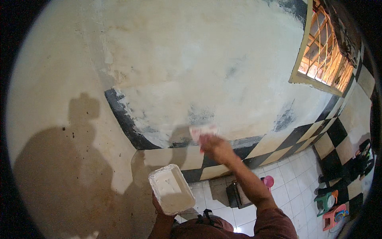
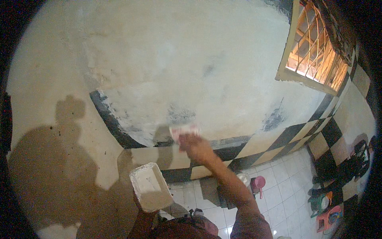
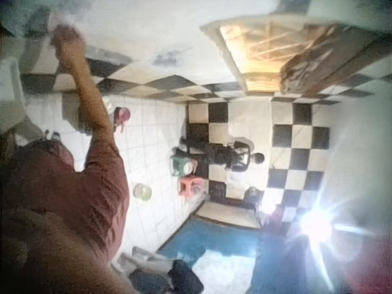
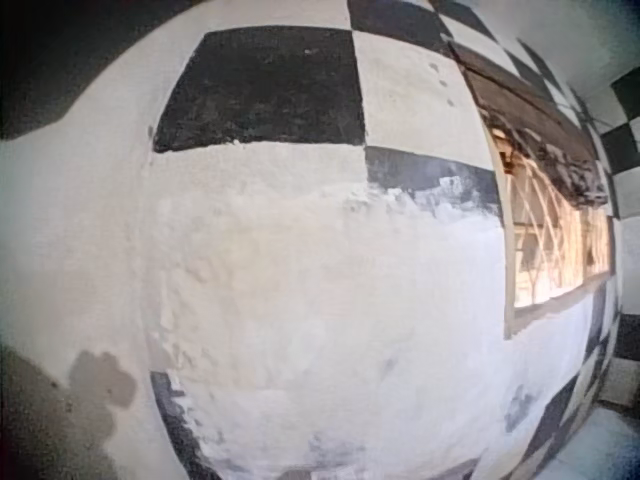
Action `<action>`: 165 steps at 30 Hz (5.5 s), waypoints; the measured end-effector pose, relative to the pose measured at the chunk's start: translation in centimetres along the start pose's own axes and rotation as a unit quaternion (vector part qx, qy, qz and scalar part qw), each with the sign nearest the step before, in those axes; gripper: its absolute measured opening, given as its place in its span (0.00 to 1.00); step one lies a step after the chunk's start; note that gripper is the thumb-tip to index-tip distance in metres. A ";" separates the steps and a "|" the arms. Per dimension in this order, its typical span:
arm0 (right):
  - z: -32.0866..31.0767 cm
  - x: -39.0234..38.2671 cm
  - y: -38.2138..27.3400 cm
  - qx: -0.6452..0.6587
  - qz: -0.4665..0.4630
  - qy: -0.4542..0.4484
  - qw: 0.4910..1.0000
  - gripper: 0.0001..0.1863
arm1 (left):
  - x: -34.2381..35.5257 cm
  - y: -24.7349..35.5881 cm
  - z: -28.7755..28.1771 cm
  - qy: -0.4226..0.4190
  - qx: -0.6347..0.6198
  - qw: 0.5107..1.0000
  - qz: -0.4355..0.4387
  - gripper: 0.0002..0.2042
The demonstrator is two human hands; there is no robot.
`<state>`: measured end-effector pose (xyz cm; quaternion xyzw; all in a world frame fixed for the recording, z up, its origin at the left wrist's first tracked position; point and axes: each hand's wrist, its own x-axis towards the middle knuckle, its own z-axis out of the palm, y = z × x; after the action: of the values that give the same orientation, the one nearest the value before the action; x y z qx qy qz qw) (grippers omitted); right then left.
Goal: The person applies a white compound to the lower section of a wall using a red spreader tool. They periodically scoop more compound from a white plastic container onto the spreader and then smooth it across the black and white tiled or painted surface.
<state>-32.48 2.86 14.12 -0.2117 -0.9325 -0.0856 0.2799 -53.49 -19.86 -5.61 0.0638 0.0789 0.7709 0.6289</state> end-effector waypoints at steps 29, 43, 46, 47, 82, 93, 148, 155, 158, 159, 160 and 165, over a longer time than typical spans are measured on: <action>-5.4 -6.6 -2.4 0.581 0.386 0.217 0.683 0.01 | -0.3 -4.9 8.8 0.063 -0.022 0.997 0.026 0.24; -7.9 -12.4 -4.6 0.625 0.467 -0.001 0.625 0.03 | 0.2 -13.8 12.9 0.065 0.017 0.995 -0.074 0.28; -8.0 -13.7 -2.8 0.612 0.485 -0.025 0.623 0.07 | 0.6 -15.2 13.6 0.078 0.125 0.988 -0.046 0.29; -8.2 -13.7 -2.2 0.607 0.475 -0.044 0.635 0.07 | 1.1 -15.7 13.5 0.083 0.055 0.992 -0.075 0.29; -7.4 -15.2 0.8 0.627 0.447 0.154 0.619 0.11 | 5.1 -18.8 13.4 0.026 -0.010 0.997 -0.079 0.29; -6.5 -16.1 0.1 0.677 0.554 0.134 0.465 0.07 | 4.6 -17.7 14.7 0.026 -0.036 0.993 -0.108 0.30; 9.2 -29.0 15.7 0.535 0.569 0.380 0.496 0.14 | 1.0 -14.0 14.4 0.076 0.045 0.994 0.066 0.27; 11.8 -28.3 16.2 0.588 0.619 0.343 0.390 0.07 | 0.8 -14.3 14.2 0.092 0.015 0.995 0.029 0.27; 11.2 -25.8 16.7 0.624 0.605 0.347 0.353 0.09 | 0.6 -14.3 14.5 0.085 0.034 0.995 0.036 0.27; 10.8 -24.7 16.7 0.608 0.620 0.332 0.369 0.09 | 0.5 -14.2 14.4 0.093 0.068 0.992 0.047 0.28; 10.4 -23.7 16.6 0.591 0.633 0.317 0.386 0.09 | 0.5 -14.2 14.4 0.100 0.101 0.988 0.059 0.28; 8.3 -21.0 16.4 0.658 0.550 0.280 0.432 0.09 | 0.6 -14.5 15.7 0.093 0.052 0.993 0.040 0.28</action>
<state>-13.46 12.56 -3.77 -0.3964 -0.2640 0.6713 0.5679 -36.64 -15.81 6.82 0.0281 0.1746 0.7930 0.5830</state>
